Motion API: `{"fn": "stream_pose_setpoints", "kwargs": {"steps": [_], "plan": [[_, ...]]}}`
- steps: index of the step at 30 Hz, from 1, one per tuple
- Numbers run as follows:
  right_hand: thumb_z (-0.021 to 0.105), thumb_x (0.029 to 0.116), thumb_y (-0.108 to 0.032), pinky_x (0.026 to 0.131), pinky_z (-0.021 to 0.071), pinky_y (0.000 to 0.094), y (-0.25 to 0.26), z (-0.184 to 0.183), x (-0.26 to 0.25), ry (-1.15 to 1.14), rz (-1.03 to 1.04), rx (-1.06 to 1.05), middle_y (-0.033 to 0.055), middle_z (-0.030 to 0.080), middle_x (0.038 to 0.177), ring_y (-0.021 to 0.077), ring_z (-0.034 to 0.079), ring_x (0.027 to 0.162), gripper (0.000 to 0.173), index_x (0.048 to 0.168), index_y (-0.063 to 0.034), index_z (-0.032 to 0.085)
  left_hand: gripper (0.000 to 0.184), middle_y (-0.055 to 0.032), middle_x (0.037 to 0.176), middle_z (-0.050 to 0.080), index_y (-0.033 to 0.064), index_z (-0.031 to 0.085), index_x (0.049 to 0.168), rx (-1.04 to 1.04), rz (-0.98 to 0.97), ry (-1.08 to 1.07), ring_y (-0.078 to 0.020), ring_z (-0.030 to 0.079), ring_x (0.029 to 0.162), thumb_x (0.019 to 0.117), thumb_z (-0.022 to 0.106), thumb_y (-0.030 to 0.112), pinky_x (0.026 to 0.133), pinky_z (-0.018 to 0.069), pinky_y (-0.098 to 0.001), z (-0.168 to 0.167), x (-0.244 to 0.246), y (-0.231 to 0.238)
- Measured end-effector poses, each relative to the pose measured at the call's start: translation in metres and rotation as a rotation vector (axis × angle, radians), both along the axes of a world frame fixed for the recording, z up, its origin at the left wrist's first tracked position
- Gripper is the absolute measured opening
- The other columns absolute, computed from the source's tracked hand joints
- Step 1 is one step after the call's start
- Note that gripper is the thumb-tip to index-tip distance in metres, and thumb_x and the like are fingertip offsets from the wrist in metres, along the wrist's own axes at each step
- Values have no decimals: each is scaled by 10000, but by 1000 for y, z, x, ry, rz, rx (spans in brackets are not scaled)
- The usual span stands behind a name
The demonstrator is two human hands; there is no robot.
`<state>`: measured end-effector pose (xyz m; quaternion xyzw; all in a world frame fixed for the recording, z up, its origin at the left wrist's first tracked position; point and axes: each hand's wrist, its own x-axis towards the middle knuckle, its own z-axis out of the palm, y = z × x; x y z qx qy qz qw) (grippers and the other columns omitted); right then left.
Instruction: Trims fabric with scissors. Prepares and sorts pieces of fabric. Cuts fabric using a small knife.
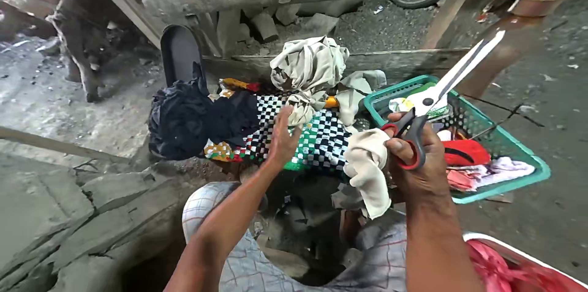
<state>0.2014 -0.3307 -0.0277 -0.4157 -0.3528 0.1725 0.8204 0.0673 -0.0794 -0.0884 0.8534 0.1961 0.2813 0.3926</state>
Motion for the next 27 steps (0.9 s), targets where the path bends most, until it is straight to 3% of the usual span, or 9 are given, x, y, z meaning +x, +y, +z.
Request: {"fn": "stream_pose_setpoints", "kwargs": {"steps": [3, 5, 7, 9, 12, 16, 19, 23, 27], "plan": [[817, 860, -221, 779, 592, 261, 11, 6, -23, -55, 24, -67, -23, 677, 1010, 75, 662, 850, 556, 1342, -112, 563, 676, -172, 1451, 555, -31, 451, 1479, -238, -360, -155, -261, 599, 1269, 1066, 417, 503, 1003, 557, -451, 3, -50, -57], [817, 861, -222, 780, 597, 282, 18, 10, -47, -110, 1, -164, -7, 683, 1018, 93, 668, 869, 566, 1338, -72, 552, 1036, -188, 1427, 566, -96, 407, 1482, -328, -455, -171, -216, 593, 1273, 935, 412, 783, 1044, 535, -406, 15, -74, -95], [814, 863, -225, 767, 604, 293, 24, 16, -70, -178, -16, -262, 20, 688, 1022, 113, 676, 874, 568, 1328, -37, 549, 1153, -189, 1414, 573, -126, 355, 1486, -501, -478, -168, -168, 575, 1291, 865, 467, 839, 1124, 476, -369, 25, -88, -115], [802, 868, -216, 758, 603, 301, 23, 28, -86, -254, -30, -302, 35, 688, 1004, 125, 675, 853, 561, 1332, -24, 553, 1067, -121, 1320, 637, -97, 392, 1467, -711, -482, -166, -101, 615, 1198, 889, 488, 795, 1069, 504, -323, 26, -92, -121], [778, 889, -216, 781, 605, 290, 13, 51, -97, -332, -53, -251, 16, 673, 1095, 112, 671, 908, 570, 1363, -29, 520, 737, -4, 1158, 685, -15, 449, 1408, -938, -633, -207, -29, 652, 1011, 923, 705, 477, 912, 551, -259, 2, -111, -127], [773, 898, -169, 877, 585, 252, 9, 76, -98, -400, -68, -115, -80, 659, 1192, 57, 660, 1022, 543, 1353, -68, 494, 974, -207, 1504, 498, -86, 290, 1548, -635, -657, -229, -217, 528, 1359, 762, 856, 23, 1166, 423, -385, -3, -139, -152], [756, 910, -122, 912, 568, 247, 17, 90, -106, -460, -120, -88, -74, 654, 1203, 27, 654, 1029, 515, 1324, 9, 479, 702, -248, 1344, 609, -104, 493, 1410, -281, -498, -259, -295, 602, 1255, 814, 824, 64, 1110, 477, -442, -6, -137, -157], [762, 904, -115, 921, 573, 249, 24, 95, -110, -466, -224, -42, -48, 644, 1233, 36, 659, 1032, 532, 1313, 22, 452, 219, -196, 1005, 722, -65, 696, 1092, -242, -540, -23, -263, 704, 954, 934, 691, 85, 882, 571, -460, 27, -153, -153], [751, 896, -125, 876, 580, 238, 18, 98, -113, -368, -311, -56, -53, 660, 1140, 38, 659, 984, 518, 1318, 18, 487, 280, -207, 925, 704, -68, 674, 1086, -504, -641, 405, -297, 695, 845, 952, 690, 178, 806, 569, -537, 49, -172, -141]]}}
